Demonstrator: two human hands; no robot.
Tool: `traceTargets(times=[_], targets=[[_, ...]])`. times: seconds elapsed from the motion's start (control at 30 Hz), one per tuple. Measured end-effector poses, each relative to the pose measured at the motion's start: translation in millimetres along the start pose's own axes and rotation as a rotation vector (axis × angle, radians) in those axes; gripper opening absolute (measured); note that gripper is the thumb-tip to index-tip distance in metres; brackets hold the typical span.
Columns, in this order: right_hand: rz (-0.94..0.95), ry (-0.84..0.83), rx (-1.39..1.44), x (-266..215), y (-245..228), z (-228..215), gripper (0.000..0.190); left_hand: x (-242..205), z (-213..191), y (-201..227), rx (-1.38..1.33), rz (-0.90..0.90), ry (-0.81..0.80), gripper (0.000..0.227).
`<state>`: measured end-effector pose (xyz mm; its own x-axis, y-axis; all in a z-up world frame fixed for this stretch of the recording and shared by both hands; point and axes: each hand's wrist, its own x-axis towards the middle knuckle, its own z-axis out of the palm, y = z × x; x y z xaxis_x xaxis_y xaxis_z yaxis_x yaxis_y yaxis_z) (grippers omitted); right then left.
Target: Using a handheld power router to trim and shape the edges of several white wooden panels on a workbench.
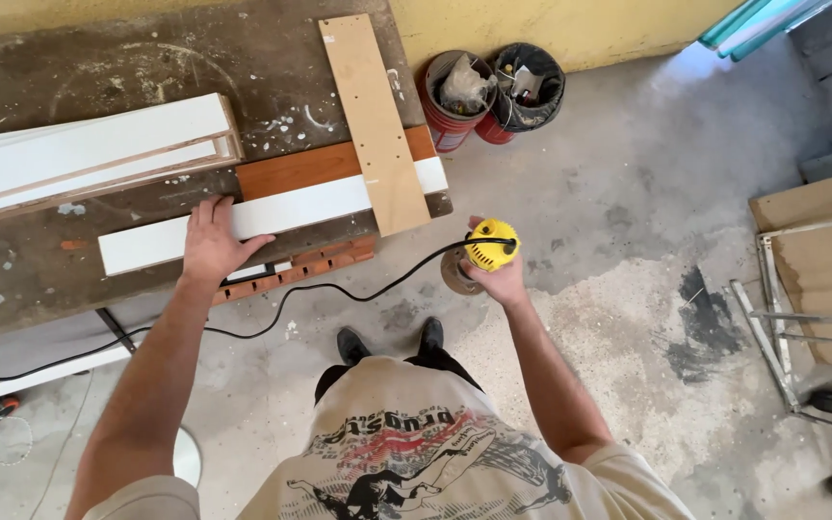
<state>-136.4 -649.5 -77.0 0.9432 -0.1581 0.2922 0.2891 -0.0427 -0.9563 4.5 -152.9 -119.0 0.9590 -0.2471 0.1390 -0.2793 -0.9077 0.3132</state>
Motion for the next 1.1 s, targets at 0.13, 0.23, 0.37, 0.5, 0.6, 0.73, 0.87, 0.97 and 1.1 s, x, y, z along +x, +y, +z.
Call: traceTargets(times=[0.13,0.23,0.37,0.5,0.6,0.73,0.87,0.97,1.1], targets=[[0.001,-0.025,0.048,11,49,-9,0.090,9,-10,25,0.070,-0.006,-0.054,0.100],[0.016,-0.057,0.004,22,76,-6,0.093,13,-19,21,0.093,-0.072,-0.186,0.101],[0.041,-0.102,0.087,40,73,8,0.101,11,-20,12,0.125,-0.116,-0.230,0.094],[0.312,-0.252,-0.059,50,42,9,0.099,25,-60,47,0.095,-0.230,-0.494,0.094],[0.336,-0.215,0.017,50,51,7,0.096,32,-78,68,0.086,-0.319,-0.591,0.093],[0.371,-0.236,-0.098,54,44,3,0.094,29,-68,59,0.101,-0.277,-0.553,0.091],[0.359,-0.280,-0.048,53,46,1,0.098,31,-67,60,0.135,-0.297,-0.581,0.095],[0.371,-0.275,-0.032,54,48,2,0.099,30,-65,56,0.148,-0.292,-0.588,0.096],[0.391,-0.257,-0.076,55,46,2,0.097,34,-66,57,0.170,-0.278,-0.606,0.096]])
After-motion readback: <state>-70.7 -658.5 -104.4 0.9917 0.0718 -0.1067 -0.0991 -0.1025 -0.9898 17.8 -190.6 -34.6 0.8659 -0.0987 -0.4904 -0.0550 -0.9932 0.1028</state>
